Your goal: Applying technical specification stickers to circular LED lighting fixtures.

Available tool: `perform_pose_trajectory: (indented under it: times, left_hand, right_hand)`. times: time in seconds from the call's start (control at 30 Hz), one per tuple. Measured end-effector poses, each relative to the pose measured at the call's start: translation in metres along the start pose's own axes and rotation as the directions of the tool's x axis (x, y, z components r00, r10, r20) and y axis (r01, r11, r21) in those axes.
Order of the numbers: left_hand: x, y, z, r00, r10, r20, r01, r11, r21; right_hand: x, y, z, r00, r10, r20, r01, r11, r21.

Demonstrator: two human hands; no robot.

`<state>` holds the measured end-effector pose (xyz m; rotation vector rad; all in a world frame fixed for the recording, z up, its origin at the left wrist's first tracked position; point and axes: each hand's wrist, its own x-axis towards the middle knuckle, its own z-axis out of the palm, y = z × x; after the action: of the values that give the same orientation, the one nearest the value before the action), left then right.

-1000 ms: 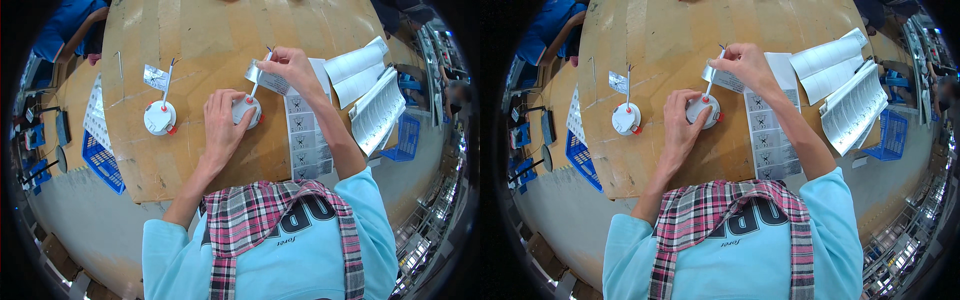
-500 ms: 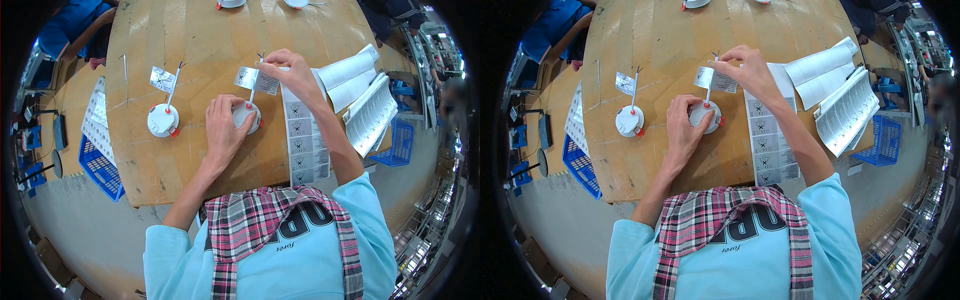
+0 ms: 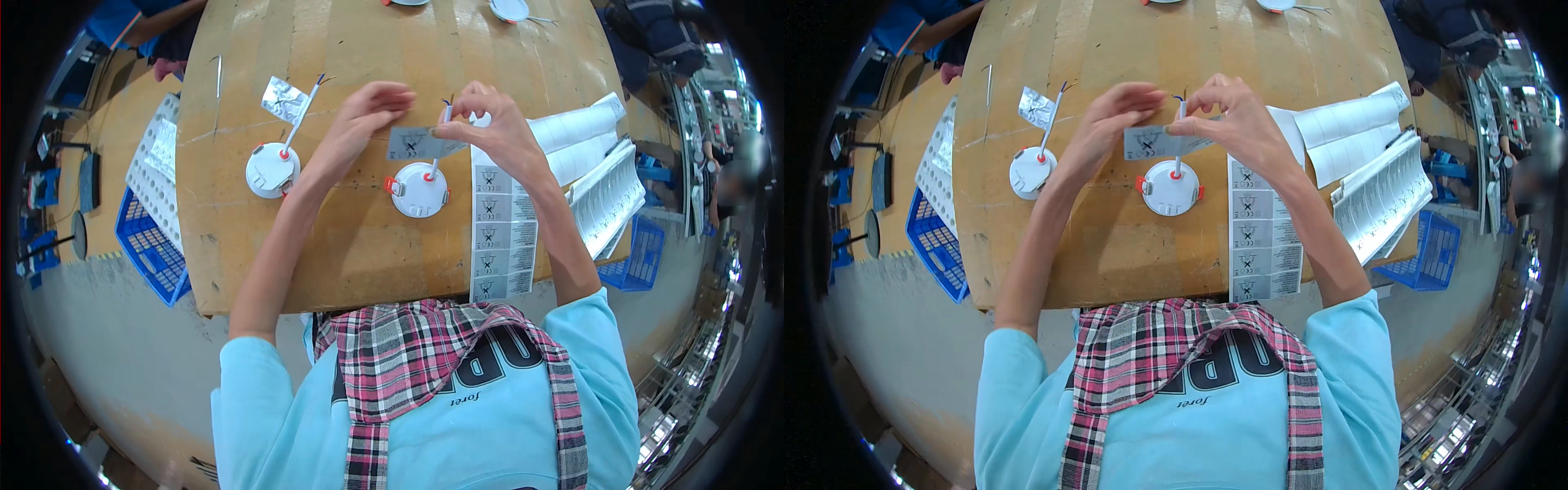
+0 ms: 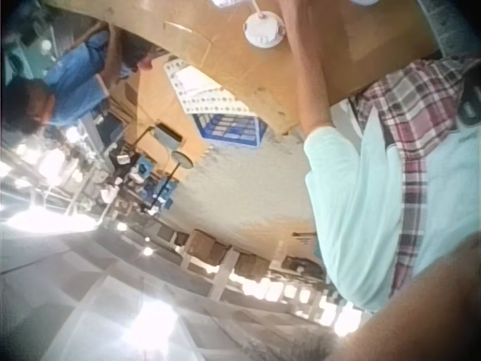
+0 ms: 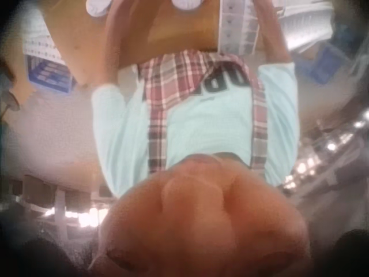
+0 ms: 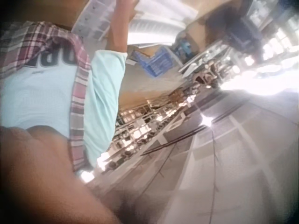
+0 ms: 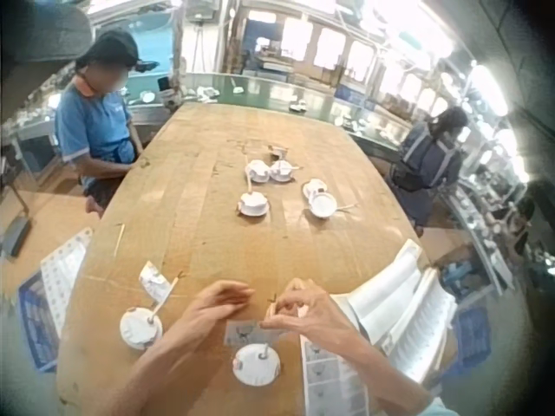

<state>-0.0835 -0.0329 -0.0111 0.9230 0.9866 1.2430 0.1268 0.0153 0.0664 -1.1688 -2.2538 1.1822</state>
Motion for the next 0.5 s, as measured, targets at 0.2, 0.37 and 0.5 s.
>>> perform_pose_trajectory:
  times: [0.2,0.37,0.5]
  left_hand:
    - [0.042,-0.006,0.019,0.769,-0.169,0.617,0.322,0.936,-0.145]
    - [0.051,-0.017,0.020,0.692,-0.126,0.711,0.340,0.926,-0.166]
    - [0.047,-0.015,0.019,0.758,-0.118,0.642,0.249,0.961,-0.118]
  right_hand:
    - [-0.006,-0.008,0.004,1.000,-0.022,-0.009,0.022,0.998,0.067]
    - [-0.008,-0.002,0.001,1.000,-0.027,-0.003,0.028,0.997,0.078]
    - [-0.009,0.002,0.000,0.991,-0.123,-0.055,0.124,0.992,0.018]
